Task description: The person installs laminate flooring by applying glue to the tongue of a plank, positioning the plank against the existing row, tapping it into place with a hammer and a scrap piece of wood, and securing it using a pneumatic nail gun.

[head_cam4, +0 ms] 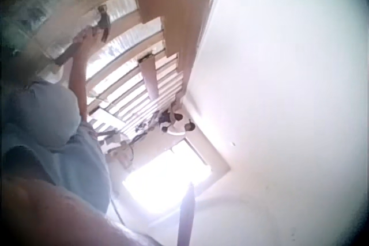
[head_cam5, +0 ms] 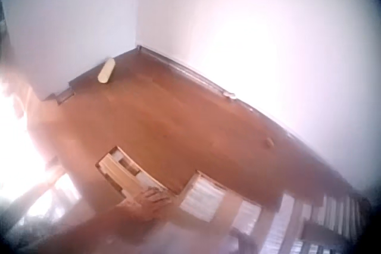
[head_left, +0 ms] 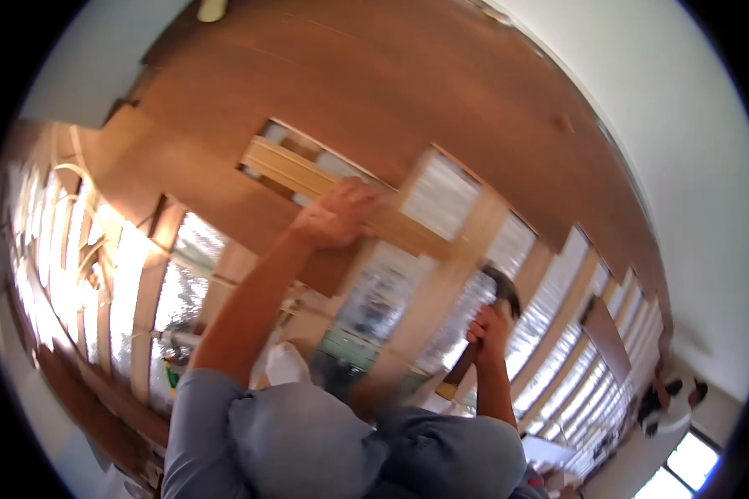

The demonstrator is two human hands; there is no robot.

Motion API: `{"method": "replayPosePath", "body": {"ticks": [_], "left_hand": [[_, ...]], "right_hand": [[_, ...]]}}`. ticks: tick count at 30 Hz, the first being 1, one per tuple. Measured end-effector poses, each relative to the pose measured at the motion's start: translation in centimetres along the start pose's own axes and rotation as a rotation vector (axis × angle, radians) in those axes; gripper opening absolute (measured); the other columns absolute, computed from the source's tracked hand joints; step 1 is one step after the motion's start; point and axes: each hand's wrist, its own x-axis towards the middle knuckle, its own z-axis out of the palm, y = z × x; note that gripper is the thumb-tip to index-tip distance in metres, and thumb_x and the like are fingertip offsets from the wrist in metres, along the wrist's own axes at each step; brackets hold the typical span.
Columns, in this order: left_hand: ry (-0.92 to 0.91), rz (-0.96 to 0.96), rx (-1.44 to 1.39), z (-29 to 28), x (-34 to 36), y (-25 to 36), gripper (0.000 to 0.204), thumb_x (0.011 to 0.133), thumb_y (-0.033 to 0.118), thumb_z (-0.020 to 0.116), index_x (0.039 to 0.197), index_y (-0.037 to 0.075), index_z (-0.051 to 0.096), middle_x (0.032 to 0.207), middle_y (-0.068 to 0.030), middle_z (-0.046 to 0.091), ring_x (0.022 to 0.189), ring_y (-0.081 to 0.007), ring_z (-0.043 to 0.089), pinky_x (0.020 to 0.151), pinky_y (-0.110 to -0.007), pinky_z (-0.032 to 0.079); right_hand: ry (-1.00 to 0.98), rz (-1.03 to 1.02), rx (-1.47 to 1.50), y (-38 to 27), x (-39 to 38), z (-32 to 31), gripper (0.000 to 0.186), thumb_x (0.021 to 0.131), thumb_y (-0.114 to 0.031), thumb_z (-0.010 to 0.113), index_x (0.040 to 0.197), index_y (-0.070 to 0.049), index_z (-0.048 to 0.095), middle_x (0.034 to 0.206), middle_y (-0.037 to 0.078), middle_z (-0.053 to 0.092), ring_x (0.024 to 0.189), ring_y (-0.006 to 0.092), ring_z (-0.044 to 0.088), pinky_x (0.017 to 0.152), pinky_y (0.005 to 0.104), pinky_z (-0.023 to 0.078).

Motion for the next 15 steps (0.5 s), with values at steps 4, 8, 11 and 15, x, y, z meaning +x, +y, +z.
{"method": "replayPosePath", "body": {"ticks": [4, 8, 11, 15], "left_hand": [[-0.014, 0.0, 0.007, 0.0, 1.1, 0.4, 0.067, 0.084, 0.039, 0.077, 0.14, 0.005, 0.058, 0.141, -0.0113, 0.057, 0.133, -0.0347, 0.049, 0.117, -0.046, 0.039], [-0.02, -0.034, -0.083, 1.0, 0.1, 0.3, 0.068, 0.085, 0.039, 0.076, 0.142, 0.006, 0.057, 0.142, -0.0103, 0.056, 0.134, -0.0336, 0.049, 0.118, -0.045, 0.039], [0.006, -0.018, 0.001, 1.1, -0.3, -1.3, 0.067, 0.088, 0.039, 0.074, 0.144, 0.007, 0.056, 0.144, -0.0093, 0.055, 0.135, -0.0321, 0.048, 0.119, -0.044, 0.038], [-0.058, -0.039, -0.04, 0.1, 0.1, -0.4, 0.068, 0.09, 0.041, 0.071, 0.146, 0.008, 0.054, 0.146, -0.0085, 0.053, 0.138, -0.0304, 0.046, 0.121, -0.043, 0.035]], "right_hand": [[0.106, 0.01, 0.154, 2.8, 2.5, 1.6, 0.019, 0.097, -0.013, 0.061, 0.085, -0.017, 0.046, 0.065, -0.006, 0.038, 0.045, 0.0064, 0.036, 0.039, 0.0257, 0.034], [-0.567, 0.134, -0.546, -1.1, -4.7, 12.4, 0.018, 0.097, -0.011, 0.064, 0.091, -0.009, 0.047, 0.063, -0.001, 0.042, 0.043, 0.0106, 0.041, 0.039, 0.0308, 0.039], [-0.407, 0.05, -0.231, 0.3, -6.1, 12.7, 0.014, 0.097, -0.011, 0.062, 0.095, -0.009, 0.048, 0.064, 0.0, 0.042, 0.043, 0.0113, 0.041, 0.037, 0.0304, 0.039], [-0.06, -0.069, 0.028, -0.2, -1.2, 5.7, 0.009, 0.099, -0.012, 0.058, 0.094, -0.011, 0.05, 0.062, -0.004, 0.038, 0.045, 0.008, 0.037, 0.037, 0.0268, 0.034]]}}
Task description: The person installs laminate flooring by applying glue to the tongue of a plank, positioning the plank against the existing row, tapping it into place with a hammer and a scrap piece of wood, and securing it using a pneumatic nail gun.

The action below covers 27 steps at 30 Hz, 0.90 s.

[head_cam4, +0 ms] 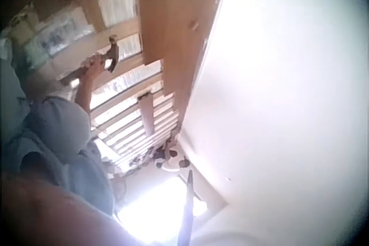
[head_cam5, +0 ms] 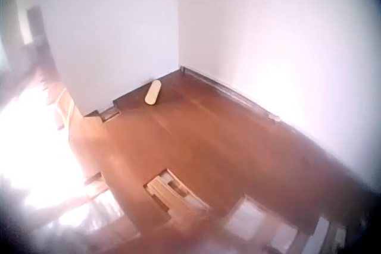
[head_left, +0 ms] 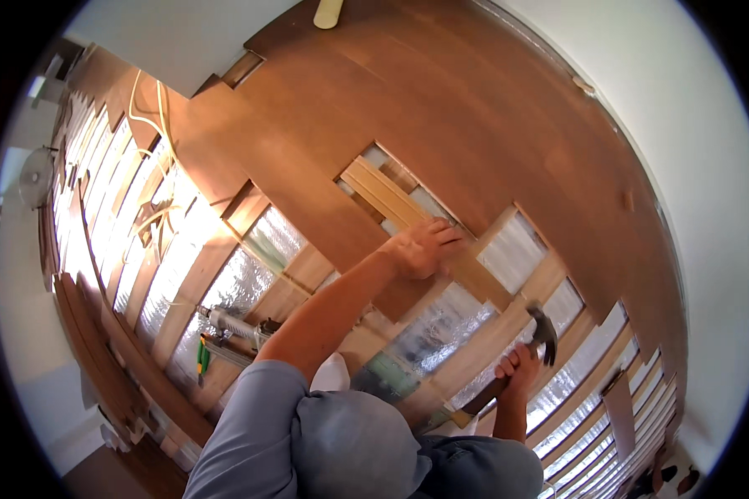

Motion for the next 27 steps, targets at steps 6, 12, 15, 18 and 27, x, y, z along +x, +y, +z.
{"method": "replayPosePath", "body": {"ticks": [6, 12, 15, 18, 27], "left_hand": [[-0.053, -0.016, 0.024, -1.1, 1.0, 0.4, 0.065, 0.092, 0.042, 0.069, 0.146, 0.008, 0.054, 0.148, -0.0073, 0.052, 0.14, -0.0299, 0.043, 0.122, -0.043, 0.033], [-0.073, -0.037, 0.008, -0.8, -0.3, 0.1, 0.064, 0.094, 0.041, 0.068, 0.146, 0.008, 0.054, 0.149, -0.0073, 0.051, 0.142, -0.0304, 0.042, 0.122, -0.043, 0.032], [-0.072, -0.037, -0.001, -1.0, 0.8, 0.5, 0.064, 0.093, 0.041, 0.068, 0.147, 0.008, 0.053, 0.15, -0.0076, 0.05, 0.142, -0.0309, 0.042, 0.123, -0.043, 0.032], [-0.075, -0.048, -0.01, -0.2, -0.3, 0.3, 0.065, 0.093, 0.041, 0.069, 0.147, 0.009, 0.053, 0.15, -0.008, 0.05, 0.142, -0.0313, 0.042, 0.123, -0.043, 0.031], [0.0, -0.022, -0.024, -0.2, 0.2, 0.3, 0.067, 0.09, 0.041, 0.073, 0.146, 0.01, 0.054, 0.148, -0.0081, 0.052, 0.141, -0.0319, 0.044, 0.122, -0.044, 0.033]], "right_hand": [[0.042, 0.073, -0.078, 3.0, 2.3, -2.9, 0.018, 0.095, -0.014, 0.062, 0.085, -0.015, 0.048, 0.063, -0.004, 0.042, 0.045, 0.0096, 0.039, 0.039, 0.0271, 0.035], [-0.009, 0.089, -0.145, 1.2, 1.2, -3.8, 0.02, 0.095, -0.013, 0.063, 0.086, -0.016, 0.046, 0.064, -0.005, 0.039, 0.046, 0.0079, 0.037, 0.04, 0.0277, 0.034], [0.141, -0.003, 0.066, 2.4, 3.1, -5.6, 0.02, 0.095, -0.011, 0.063, 0.088, -0.015, 0.045, 0.065, -0.005, 0.039, 0.046, 0.0087, 0.037, 0.04, 0.0281, 0.035], [-0.015, 0.165, -0.21, 2.9, 1.1, -1.0, 0.015, 0.095, -0.014, 0.063, 0.093, -0.015, 0.048, 0.064, -0.005, 0.039, 0.046, 0.0082, 0.039, 0.041, 0.0263, 0.036], [0.201, -0.062, 0.054, 2.0, 2.5, -4.0, 0.02, 0.094, -0.012, 0.064, 0.088, -0.017, 0.045, 0.065, -0.006, 0.038, 0.048, 0.0077, 0.037, 0.042, 0.0258, 0.034]]}}
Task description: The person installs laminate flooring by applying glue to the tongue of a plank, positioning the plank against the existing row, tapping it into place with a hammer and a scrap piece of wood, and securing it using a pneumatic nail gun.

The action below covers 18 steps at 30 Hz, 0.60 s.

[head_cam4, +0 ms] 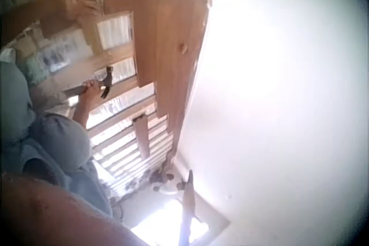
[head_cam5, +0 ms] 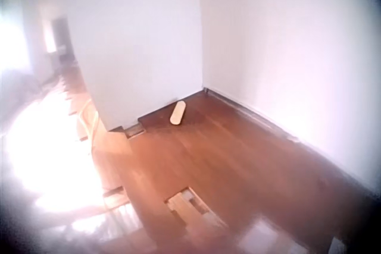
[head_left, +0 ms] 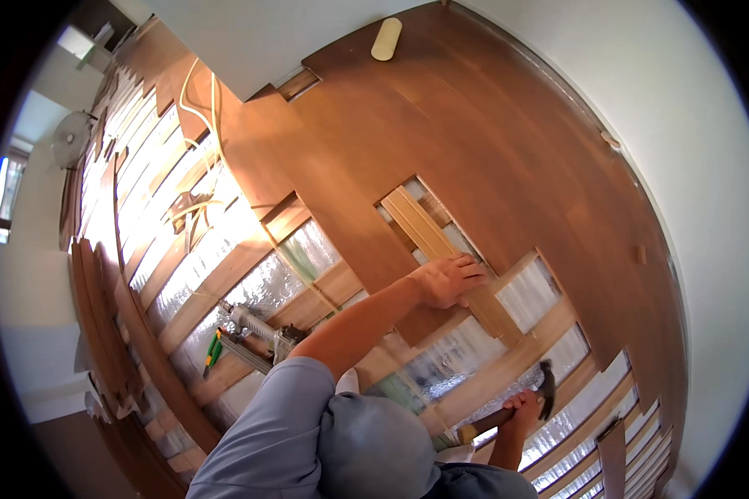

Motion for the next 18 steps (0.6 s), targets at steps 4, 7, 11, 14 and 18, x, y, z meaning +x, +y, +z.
{"method": "replayPosePath", "body": {"ticks": [4, 7, 11, 14, 18], "left_hand": [[-0.021, -0.028, 0.005, -0.1, -0.5, 0.1, 0.07, 0.087, 0.042, 0.076, 0.146, 0.01, 0.053, 0.147, -0.0073, 0.052, 0.139, -0.0314, 0.044, 0.12, -0.043, 0.035], [-0.039, -0.034, -0.007, -0.7, -0.7, 0.4, 0.072, 0.088, 0.047, 0.075, 0.146, 0.011, 0.054, 0.149, -0.0084, 0.051, 0.139, -0.0325, 0.044, 0.123, -0.044, 0.03], [-0.039, 0.02, -0.014, -1.0, 0.2, 0.1, 0.072, 0.088, 0.048, 0.076, 0.146, 0.011, 0.054, 0.149, -0.0079, 0.051, 0.138, -0.0318, 0.045, 0.122, -0.044, 0.031], [-0.078, 0.045, -0.02, -1.1, 0.2, 0.3, 0.072, 0.088, 0.048, 0.076, 0.146, 0.011, 0.055, 0.148, -0.0074, 0.051, 0.136, -0.031, 0.046, 0.12, -0.044, 0.033], [-0.073, 0.019, -0.016, -1.1, -0.1, 0.2, 0.069, 0.089, 0.047, 0.075, 0.144, 0.01, 0.056, 0.146, -0.0072, 0.052, 0.133, -0.0302, 0.048, 0.119, -0.043, 0.035]], "right_hand": [[-0.338, 0.248, -0.285, -1.2, -1.3, 2.5, 0.019, 0.094, -0.012, 0.063, 0.088, -0.017, 0.046, 0.066, -0.005, 0.041, 0.048, 0.0079, 0.039, 0.043, 0.027, 0.037], [-0.334, 0.266, -0.327, -1.7, -1.2, 2.1, 0.016, 0.095, -0.013, 0.063, 0.09, -0.017, 0.047, 0.067, -0.005, 0.042, 0.048, 0.008, 0.041, 0.044, 0.0274, 0.038], [-0.323, 0.208, -0.239, -0.2, -1.3, 2.1, 0.015, 0.095, -0.013, 0.062, 0.094, -0.015, 0.048, 0.068, -0.004, 0.043, 0.05, 0.0089, 0.042, 0.045, 0.0288, 0.04], [-0.314, 0.194, -0.226, -0.4, -1.3, 2.0, 0.015, 0.095, -0.012, 0.063, 0.095, -0.014, 0.048, 0.068, -0.003, 0.043, 0.05, 0.0098, 0.042, 0.046, 0.0297, 0.041], [-0.368, 0.255, -0.27, -2.0, 0.4, 0.4, 0.015, 0.094, -0.013, 0.064, 0.096, -0.014, 0.05, 0.068, -0.003, 0.042, 0.05, 0.0105, 0.042, 0.046, 0.0305, 0.041]]}}
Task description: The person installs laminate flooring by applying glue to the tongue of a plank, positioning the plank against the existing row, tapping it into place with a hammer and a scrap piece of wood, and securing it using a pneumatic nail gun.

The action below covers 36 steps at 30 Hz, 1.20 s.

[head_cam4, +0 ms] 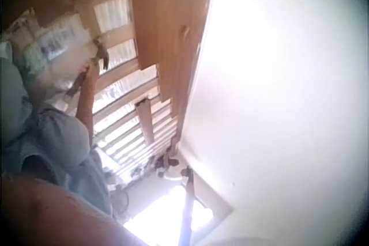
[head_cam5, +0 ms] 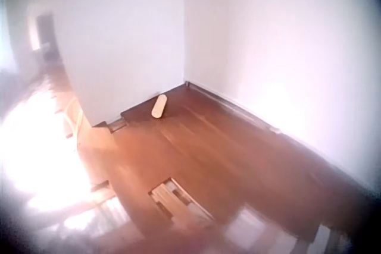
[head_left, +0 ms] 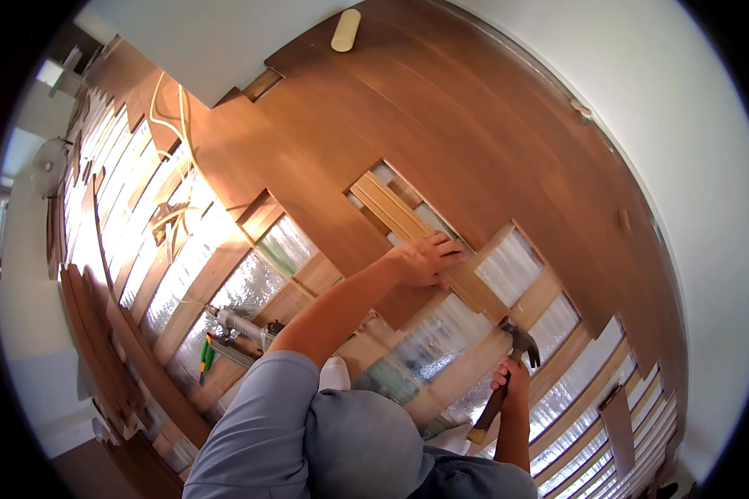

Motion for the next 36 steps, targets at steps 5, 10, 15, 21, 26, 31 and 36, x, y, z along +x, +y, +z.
{"method": "replayPosePath", "body": {"ticks": [5, 10, 15, 21, 26, 31, 36], "left_hand": [[0.019, 0.022, 0.043, -0.1, -0.1, 0.0, 0.069, 0.088, 0.047, 0.075, 0.143, 0.01, 0.056, 0.144, -0.0071, 0.053, 0.132, -0.0297, 0.048, 0.119, -0.043, 0.035], [0.059, 0.053, 0.08, 0.1, -0.2, -0.4, 0.069, 0.088, 0.047, 0.074, 0.143, 0.009, 0.057, 0.143, -0.0076, 0.053, 0.127, -0.0304, 0.051, 0.115, -0.043, 0.039], [0.021, 0.096, 0.139, 0.5, 2.0, -2.1, 0.068, 0.087, 0.045, 0.075, 0.143, 0.01, 0.057, 0.144, -0.0073, 0.053, 0.125, -0.0316, 0.051, 0.112, -0.044, 0.043], [0.024, -0.011, -0.002, -0.5, 0.4, 0.5, 0.068, 0.086, 0.039, 0.075, 0.145, 0.011, 0.055, 0.144, -0.0078, 0.053, 0.13, -0.0331, 0.049, 0.113, -0.046, 0.041], [0.036, -0.016, 0.099, 0.3, 0.8, 1.0, 0.071, 0.086, 0.043, 0.076, 0.145, 0.011, 0.055, 0.144, -0.0062, 0.053, 0.131, -0.0328, 0.048, 0.114, -0.047, 0.04], [0.008, -0.041, 0.073, -0.1, 0.3, 0.0, 0.07, 0.088, 0.042, 0.075, 0.147, 0.011, 0.053, 0.146, -0.006, 0.051, 0.134, -0.0316, 0.046, 0.117, -0.046, 0.038], [-0.003, -0.046, 0.072, 0.1, 1.3, 1.2, 0.069, 0.088, 0.042, 0.074, 0.146, 0.011, 0.054, 0.146, -0.0054, 0.051, 0.135, -0.0305, 0.045, 0.118, -0.044, 0.036]], "right_hand": [[0.343, -0.218, 0.357, 1.6, -0.2, -4.5, 0.013, 0.093, -0.014, 0.063, 0.088, -0.013, 0.051, 0.063, -0.004, 0.043, 0.048, 0.0104, 0.043, 0.043, 0.0295, 0.041], [-0.042, -0.005, -0.113, 0.9, -0.6, 3.0, 0.006, 0.094, -0.01, 0.063, 0.093, -0.011, 0.056, 0.063, -0.002, 0.045, 0.045, 0.0103, 0.042, 0.042, 0.0291, 0.042], [-0.197, -0.144, -0.255, -0.9, -4.7, 12.3, 0.018, 0.097, -0.013, 0.066, 0.096, -0.005, 0.049, 0.06, 0.003, 0.047, 0.041, 0.0132, 0.046, 0.037, 0.0327, 0.04], [0.282, -0.252, 0.139, -2.1, -2.8, 0.9, 0.017, 0.097, -0.011, 0.062, 0.089, -0.009, 0.048, 0.066, -0.001, 0.046, 0.048, 0.0115, 0.045, 0.042, 0.0318, 0.044], [0.242, -0.264, 0.154, 1.7, -0.7, 1.8, 0.016, 0.094, -0.009, 0.064, 0.086, -0.01, 0.051, 0.067, -0.002, 0.048, 0.05, 0.0098, 0.046, 0.043, 0.029, 0.041], [0.235, -0.067, 0.009, -0.2, -1.5, 2.4, 0.018, 0.094, -0.012, 0.067, 0.091, -0.011, 0.05, 0.066, -0.003, 0.043, 0.049, 0.0089, 0.043, 0.043, 0.031, 0.04], [0.532, -0.33, 0.285, 2.9, 0.3, -0.9, 0.016, 0.092, -0.01, 0.067, 0.087, -0.01, 0.052, 0.065, -0.002, 0.044, 0.048, 0.0111, 0.043, 0.043, 0.0316, 0.043]]}}
